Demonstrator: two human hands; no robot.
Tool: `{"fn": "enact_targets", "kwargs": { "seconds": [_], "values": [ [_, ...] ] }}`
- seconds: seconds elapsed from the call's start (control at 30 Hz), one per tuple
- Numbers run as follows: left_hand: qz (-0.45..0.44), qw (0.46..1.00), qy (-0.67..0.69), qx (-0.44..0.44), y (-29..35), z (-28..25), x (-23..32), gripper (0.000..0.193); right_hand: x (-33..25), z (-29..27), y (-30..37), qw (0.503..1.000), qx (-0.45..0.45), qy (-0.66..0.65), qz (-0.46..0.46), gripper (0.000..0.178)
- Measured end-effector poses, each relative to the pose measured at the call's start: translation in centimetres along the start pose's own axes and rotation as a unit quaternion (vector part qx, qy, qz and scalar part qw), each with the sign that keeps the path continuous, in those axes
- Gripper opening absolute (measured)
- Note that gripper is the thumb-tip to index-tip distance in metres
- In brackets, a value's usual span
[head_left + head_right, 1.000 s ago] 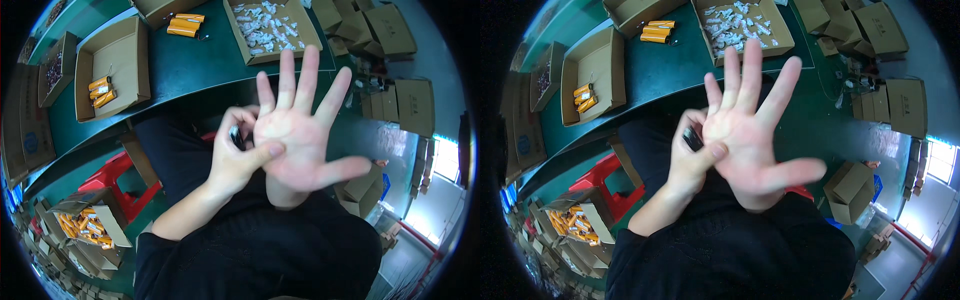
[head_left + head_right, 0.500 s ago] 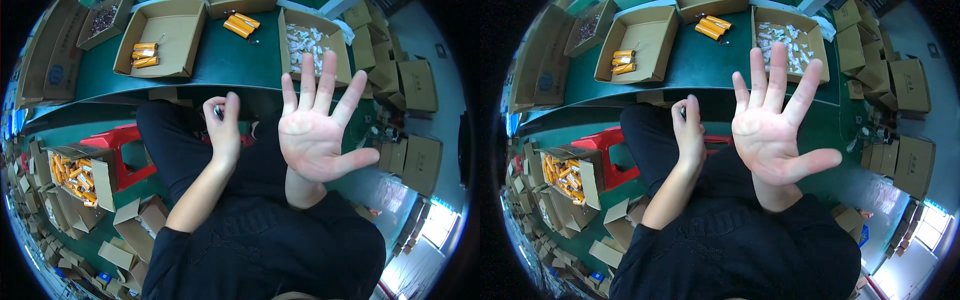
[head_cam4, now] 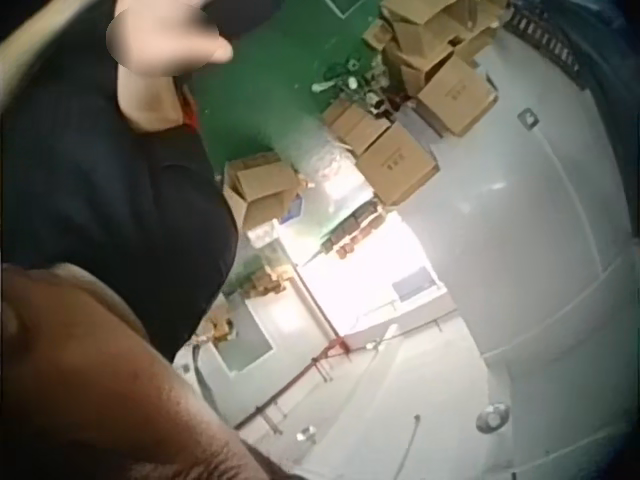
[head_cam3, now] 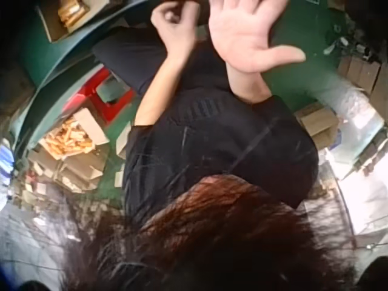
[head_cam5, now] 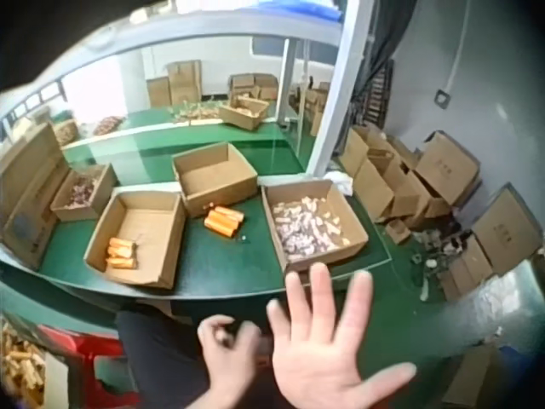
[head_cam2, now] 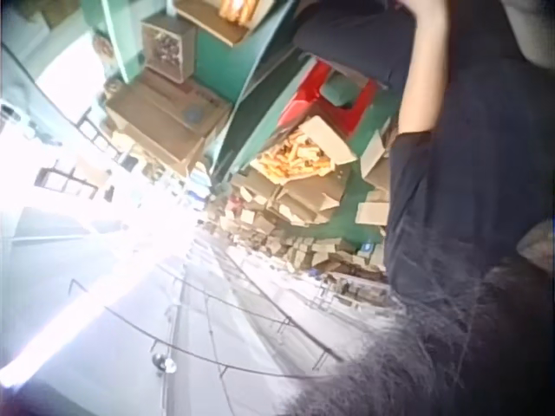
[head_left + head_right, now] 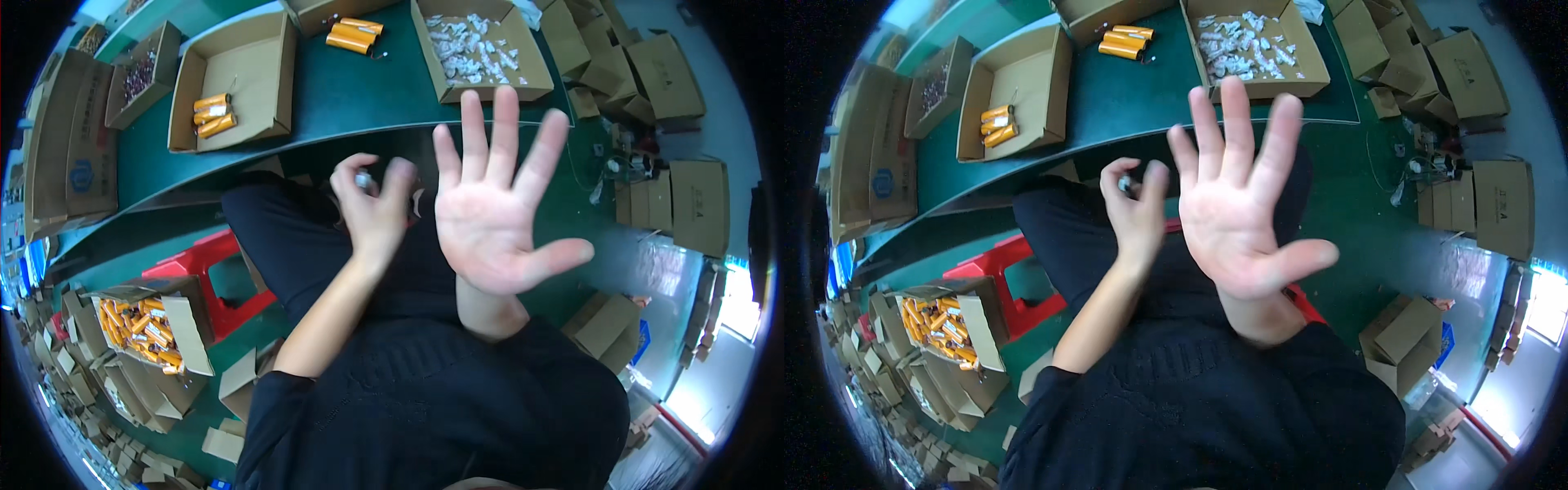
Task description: Assemble small electronic components by connecting wires and battery-like parts at a factory workstation.
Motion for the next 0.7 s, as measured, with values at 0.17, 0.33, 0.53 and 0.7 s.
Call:
{"fn": "enact_targets", "kwargs": {
  "seconds": [0.17,0.33,0.53,0.7],
  "values": [
    [0.048,0.998,-0.009,-0.028,-1.2,0.9,0.3,0.052,0.9,-1.0,0.7,0.998,-0.028,0.01,0.054,0.103],
    [-0.243,0.902,0.354,0.038,-2.3,-3.9,-7.2,0.039,-1.3,0.9,0.7,0.996,-0.066,0.06,0.001,0.101],
    [-0.237,0.747,0.615,-0.085,-0.1,-3.4,-1.6,0.029,-0.9,-1.3,0.0,0.998,0.036,0.04,0.028,0.101],
    [-0.183,0.642,0.723,-0.178,-1.1,-1.9,2.0,0.021,-0.2,-0.7,0.2,0.989,-0.1,0.105,0.025,0.102]
  ]
}}
Point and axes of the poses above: each hand's wrist, its own y-axis away from the middle knuckle, its own z-axis out of the palm, x = y × z, the point moved 5 cm from there along -y, towards the middle knuckle, and after that the axes turned 5 degrees about z, right-handed, at the moved point
